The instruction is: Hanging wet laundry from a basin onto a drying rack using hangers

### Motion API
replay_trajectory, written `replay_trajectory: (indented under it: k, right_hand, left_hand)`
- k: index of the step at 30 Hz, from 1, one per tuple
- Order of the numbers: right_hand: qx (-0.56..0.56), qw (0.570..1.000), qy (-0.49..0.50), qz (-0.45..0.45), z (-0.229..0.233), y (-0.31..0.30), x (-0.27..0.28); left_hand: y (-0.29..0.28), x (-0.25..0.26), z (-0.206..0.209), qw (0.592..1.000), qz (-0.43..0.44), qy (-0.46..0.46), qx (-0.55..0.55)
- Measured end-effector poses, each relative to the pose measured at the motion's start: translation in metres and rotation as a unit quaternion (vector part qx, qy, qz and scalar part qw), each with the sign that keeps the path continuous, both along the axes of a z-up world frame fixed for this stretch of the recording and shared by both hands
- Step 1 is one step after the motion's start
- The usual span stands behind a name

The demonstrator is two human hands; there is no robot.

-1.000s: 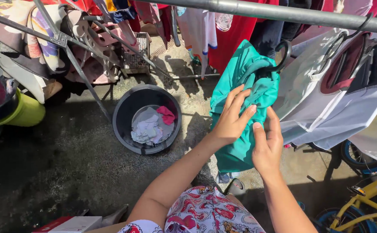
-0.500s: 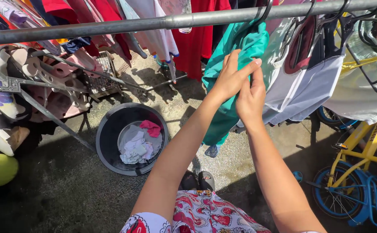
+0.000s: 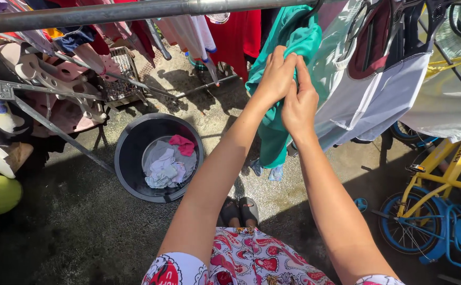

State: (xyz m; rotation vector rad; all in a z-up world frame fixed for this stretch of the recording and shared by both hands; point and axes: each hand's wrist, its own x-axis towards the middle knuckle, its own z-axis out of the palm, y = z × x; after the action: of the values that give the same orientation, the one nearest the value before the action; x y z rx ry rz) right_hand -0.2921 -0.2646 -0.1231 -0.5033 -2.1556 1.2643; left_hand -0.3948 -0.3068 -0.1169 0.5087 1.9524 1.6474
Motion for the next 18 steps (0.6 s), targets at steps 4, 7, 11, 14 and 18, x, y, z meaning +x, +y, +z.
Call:
replay_trajectory:
  k: [4, 7, 11, 14, 18]
  right_hand:
    - [0.029, 0.999, -0.026, 0.035, -0.002, -0.009, 0.001]
    - [0.023, 0.999, -0.032, 0.027, -0.010, -0.009, -0.003]
    - [0.073, 0.995, -0.004, 0.066, -0.022, -0.010, 0.011]
    - [0.145, 0.981, 0.092, 0.088, -0.041, -0.018, 0.032]
    - [0.256, 0.963, 0.062, 0.053, -0.040, -0.047, 0.065]
  left_hand:
    - [-0.017, 0.003, -0.011, 0.997, 0.054, 0.018, 0.043]
    - [-0.021, 0.002, -0.006, 0.999, 0.048, 0.006, 0.026]
    - [-0.022, 0.009, -0.022, 0.997, 0.036, 0.069, 0.003]
    - [-0.033, 0.037, -0.038, 0.982, 0.071, 0.172, -0.038]
    - [-0.073, 0.087, -0.038, 0.983, 0.072, 0.159, -0.051]
